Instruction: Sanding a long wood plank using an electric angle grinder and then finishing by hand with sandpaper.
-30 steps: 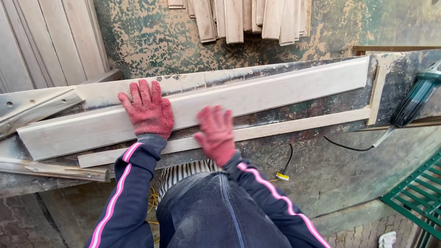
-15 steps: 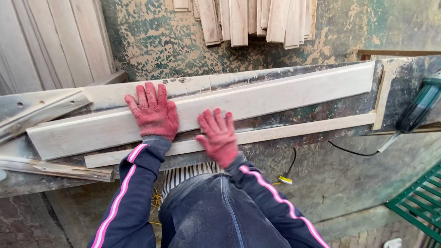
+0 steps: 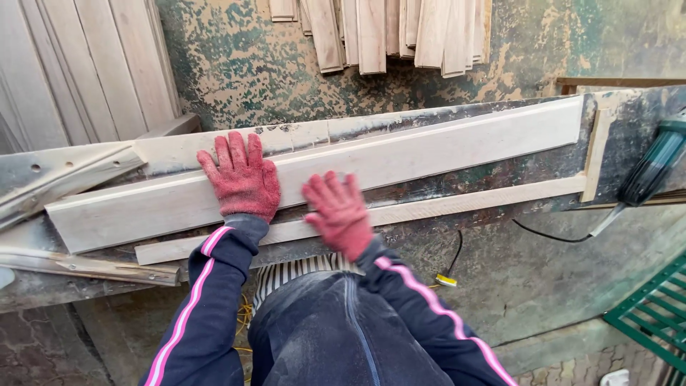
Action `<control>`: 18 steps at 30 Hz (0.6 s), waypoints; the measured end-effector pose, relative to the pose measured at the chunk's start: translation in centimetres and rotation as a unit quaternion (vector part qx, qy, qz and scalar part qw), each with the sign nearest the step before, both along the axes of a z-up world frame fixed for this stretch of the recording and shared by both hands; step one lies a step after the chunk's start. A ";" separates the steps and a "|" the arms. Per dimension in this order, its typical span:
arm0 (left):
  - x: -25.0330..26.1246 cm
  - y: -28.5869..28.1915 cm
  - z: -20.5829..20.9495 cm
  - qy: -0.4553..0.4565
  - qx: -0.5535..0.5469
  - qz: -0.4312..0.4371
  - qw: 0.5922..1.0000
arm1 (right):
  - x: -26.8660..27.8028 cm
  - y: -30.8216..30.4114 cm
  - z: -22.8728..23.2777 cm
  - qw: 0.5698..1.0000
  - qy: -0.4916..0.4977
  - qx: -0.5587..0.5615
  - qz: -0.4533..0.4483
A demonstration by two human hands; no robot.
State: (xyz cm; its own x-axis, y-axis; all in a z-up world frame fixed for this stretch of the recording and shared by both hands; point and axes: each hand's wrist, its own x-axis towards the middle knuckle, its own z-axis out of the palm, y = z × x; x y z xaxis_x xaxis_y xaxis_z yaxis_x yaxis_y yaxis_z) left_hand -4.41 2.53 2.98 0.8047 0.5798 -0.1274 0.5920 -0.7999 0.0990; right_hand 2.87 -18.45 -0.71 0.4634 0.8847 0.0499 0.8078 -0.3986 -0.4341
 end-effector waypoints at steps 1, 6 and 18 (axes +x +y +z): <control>-0.2 -0.1 0.0 0.004 -0.003 -0.004 1.000 | 2.8 -2.5 -0.2 1.000 0.004 -0.003 -0.004; 0.1 -0.1 0.2 0.004 -0.007 0.003 1.000 | 17.3 -15.0 -1.1 0.939 -0.015 -0.141 -0.313; 0.0 -0.2 0.0 0.036 -0.008 0.006 0.999 | 13.7 -16.7 -1.9 0.962 -0.106 -0.109 -0.227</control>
